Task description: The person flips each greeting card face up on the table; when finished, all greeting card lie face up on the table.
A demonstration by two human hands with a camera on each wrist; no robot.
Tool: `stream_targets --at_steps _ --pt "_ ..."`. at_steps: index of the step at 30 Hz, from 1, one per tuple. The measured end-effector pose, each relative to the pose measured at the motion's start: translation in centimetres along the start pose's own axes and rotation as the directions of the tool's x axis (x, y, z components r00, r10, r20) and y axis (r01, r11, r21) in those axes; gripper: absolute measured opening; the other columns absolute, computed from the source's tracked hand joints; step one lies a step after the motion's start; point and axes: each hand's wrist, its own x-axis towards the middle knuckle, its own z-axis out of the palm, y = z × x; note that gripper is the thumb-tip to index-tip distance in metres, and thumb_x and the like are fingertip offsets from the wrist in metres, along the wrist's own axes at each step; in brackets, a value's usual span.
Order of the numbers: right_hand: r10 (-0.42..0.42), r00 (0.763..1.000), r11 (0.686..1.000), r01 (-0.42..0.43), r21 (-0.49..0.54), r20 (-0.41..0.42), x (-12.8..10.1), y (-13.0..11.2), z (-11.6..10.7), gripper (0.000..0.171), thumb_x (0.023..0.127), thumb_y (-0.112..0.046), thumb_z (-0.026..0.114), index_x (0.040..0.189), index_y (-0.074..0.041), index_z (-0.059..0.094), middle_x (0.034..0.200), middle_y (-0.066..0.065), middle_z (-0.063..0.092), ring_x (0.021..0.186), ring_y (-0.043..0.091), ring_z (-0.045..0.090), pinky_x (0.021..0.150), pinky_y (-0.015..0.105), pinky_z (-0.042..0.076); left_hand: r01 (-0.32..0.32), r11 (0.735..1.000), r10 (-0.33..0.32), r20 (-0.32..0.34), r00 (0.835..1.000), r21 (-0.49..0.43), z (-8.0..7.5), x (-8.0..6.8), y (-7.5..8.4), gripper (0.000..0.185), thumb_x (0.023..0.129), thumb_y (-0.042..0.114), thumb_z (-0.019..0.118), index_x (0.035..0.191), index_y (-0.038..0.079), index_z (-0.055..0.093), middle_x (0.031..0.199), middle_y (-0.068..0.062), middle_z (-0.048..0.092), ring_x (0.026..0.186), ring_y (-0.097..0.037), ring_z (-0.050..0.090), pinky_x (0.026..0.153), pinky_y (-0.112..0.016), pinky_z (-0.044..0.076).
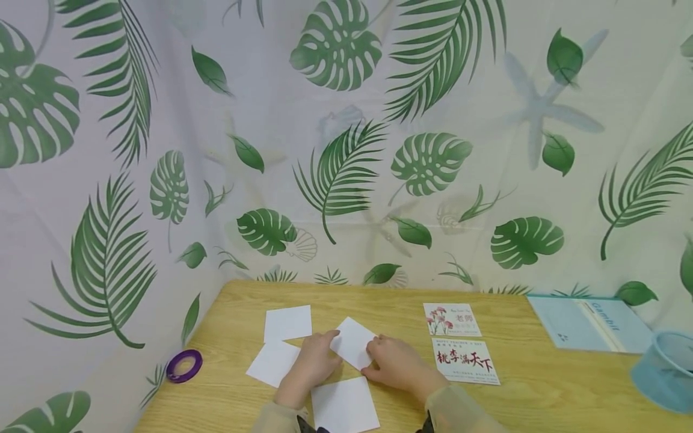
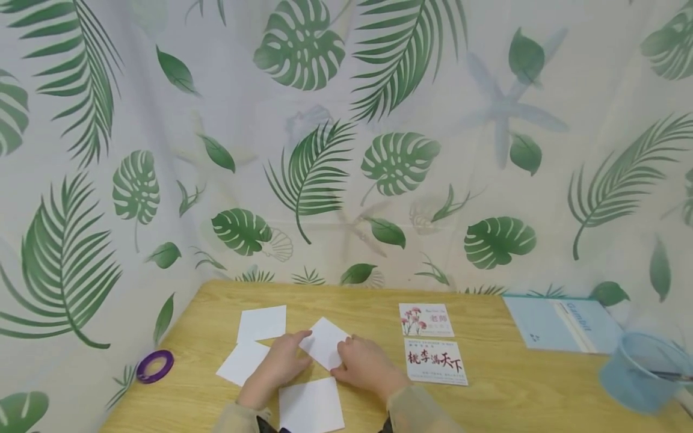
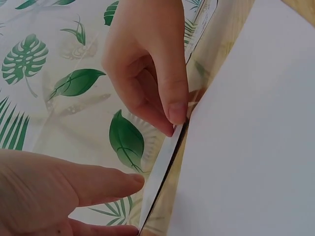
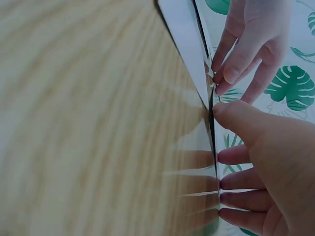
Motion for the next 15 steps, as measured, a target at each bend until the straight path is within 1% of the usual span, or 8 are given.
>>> stream_targets --at_steps 2,5,7,9,11,13,15 --pt "-0.004 1.0 1.0 0.004 0.024 0.003 -0.11 -0.01 -0.05 0.031 0.087 -0.035 0.073 0.076 -0.013 0.053 0.065 -0.01 0.042 0.075 0.021 0.066 0.063 0.029 0.049 0.012 1.0 -0.012 0.009 1.0 -0.014 -0.14 -0.04 -0.05 0.054 0.08 0.007 0.074 0.13 -0.003 0.059 0.117 -0.026 0.065 0.11 -0.044 0.058 0.097 -0.055 0.048" --pt "-0.005 1.0 0.998 0.004 0.059 0.02 -0.23 0.03 -0.25 0.028 0.089 -0.032 0.072 0.08 -0.011 0.056 0.067 -0.009 0.044 0.072 0.017 0.062 0.062 0.026 0.045 0.026 1.0 -0.026 0.011 1.0 -0.015 -0.25 0.03 -0.26 0.056 0.077 0.002 0.074 0.13 -0.003 0.059 0.118 -0.025 0.063 0.11 -0.043 0.057 0.097 -0.054 0.048" --pt "0.002 0.999 0.997 -0.005 0.075 0.039 -0.27 0.12 -0.45 0.027 0.09 -0.033 0.071 0.084 -0.01 0.059 0.071 -0.008 0.049 0.077 0.019 0.065 0.065 0.027 0.049 0.025 1.0 -0.025 0.007 1.0 -0.004 -0.35 0.13 -0.37 0.057 0.075 -0.001 0.074 0.13 -0.002 0.059 0.118 -0.024 0.064 0.109 -0.042 0.057 0.097 -0.054 0.048" --pt "0.007 0.998 0.996 -0.012 0.092 0.057 -0.34 0.23 -0.59 0.027 0.09 -0.033 0.071 0.089 -0.008 0.063 0.076 -0.006 0.056 0.09 0.024 0.069 0.073 0.031 0.055 0.026 1.0 -0.026 0.006 1.0 0.0 -0.32 0.21 -0.5 0.057 0.074 -0.003 0.074 0.129 -0.002 0.06 0.117 -0.023 0.064 0.107 -0.041 0.057 0.095 -0.053 0.049" --pt "0.006 0.998 0.994 -0.014 0.109 0.07 -0.41 0.38 -0.64 0.027 0.091 -0.034 0.07 0.094 -0.007 0.065 0.082 -0.004 0.061 0.093 0.025 0.069 0.077 0.034 0.057 0.021 1.0 -0.021 0.005 1.0 0.004 -0.27 0.26 -0.58 0.057 0.074 -0.003 0.074 0.129 -0.001 0.06 0.116 -0.022 0.065 0.105 -0.039 0.058 0.093 -0.051 0.05" --pt "0.001 0.997 0.993 -0.01 0.118 0.08 -0.47 0.59 -0.61 0.027 0.092 -0.033 0.069 0.097 -0.007 0.066 0.088 -0.002 0.064 0.095 0.024 0.069 0.081 0.035 0.057 0.017 1.0 -0.017 0.001 1.0 0.002 -0.2 0.32 -0.65 0.056 0.074 -0.003 0.074 0.129 -0.001 0.061 0.116 -0.021 0.065 0.102 -0.037 0.058 0.09 -0.05 0.051" --pt "-0.01 0.996 0.992 -0.001 0.126 0.085 -0.56 0.83 -0.57 0.025 0.094 -0.031 0.067 0.099 -0.008 0.066 0.091 -0.001 0.065 0.091 0.021 0.068 0.08 0.033 0.057 0.015 1.0 -0.015 -0.003 1.0 -0.009 -0.15 0.37 -0.68 0.057 0.074 -0.004 0.074 0.129 -0.001 0.061 0.116 -0.021 0.065 0.101 -0.036 0.057 0.088 -0.049 0.051"
